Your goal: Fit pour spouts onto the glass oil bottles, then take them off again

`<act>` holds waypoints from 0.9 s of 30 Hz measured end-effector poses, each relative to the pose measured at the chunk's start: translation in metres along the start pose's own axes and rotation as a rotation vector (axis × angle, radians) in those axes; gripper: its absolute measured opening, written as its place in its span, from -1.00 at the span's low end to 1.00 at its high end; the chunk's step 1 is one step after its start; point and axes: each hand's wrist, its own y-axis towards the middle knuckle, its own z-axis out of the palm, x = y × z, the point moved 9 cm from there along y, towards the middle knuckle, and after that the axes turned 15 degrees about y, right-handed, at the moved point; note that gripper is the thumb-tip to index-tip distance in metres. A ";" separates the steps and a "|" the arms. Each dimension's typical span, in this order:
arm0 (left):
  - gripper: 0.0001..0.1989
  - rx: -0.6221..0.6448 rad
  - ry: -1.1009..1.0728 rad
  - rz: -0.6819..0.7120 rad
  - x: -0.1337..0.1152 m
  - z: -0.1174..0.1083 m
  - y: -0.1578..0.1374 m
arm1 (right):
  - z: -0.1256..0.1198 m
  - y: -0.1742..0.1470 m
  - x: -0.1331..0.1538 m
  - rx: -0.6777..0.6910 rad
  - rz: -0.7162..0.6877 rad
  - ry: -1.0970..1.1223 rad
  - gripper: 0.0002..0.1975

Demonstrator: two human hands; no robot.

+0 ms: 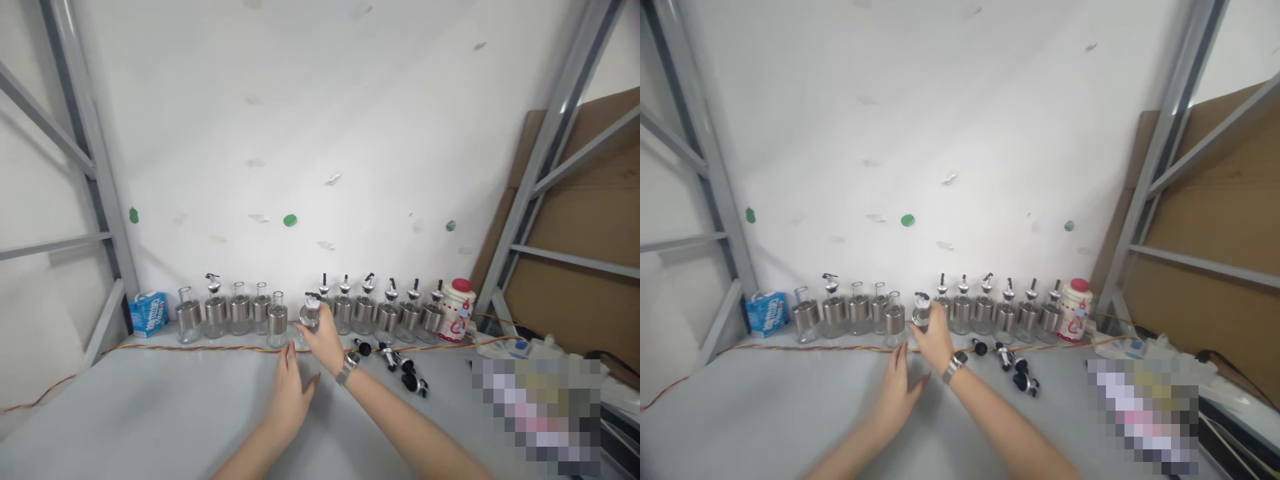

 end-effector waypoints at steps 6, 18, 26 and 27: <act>-0.37 -0.027 0.052 0.003 -0.005 -0.010 0.000 | 0.027 0.017 -0.043 -0.002 0.042 -0.030 -0.48; -0.40 -0.167 0.064 -0.058 -0.002 -0.031 0.006 | 0.032 -0.021 -0.039 -0.040 -0.020 -0.230 -0.75; -0.35 -0.194 0.129 -0.084 0.002 -0.033 0.009 | 0.059 -0.007 -0.046 0.042 0.063 -0.132 -0.57; -0.35 -0.201 0.125 -0.081 0.002 -0.033 0.008 | 0.064 -0.004 -0.047 0.052 0.074 -0.114 -0.50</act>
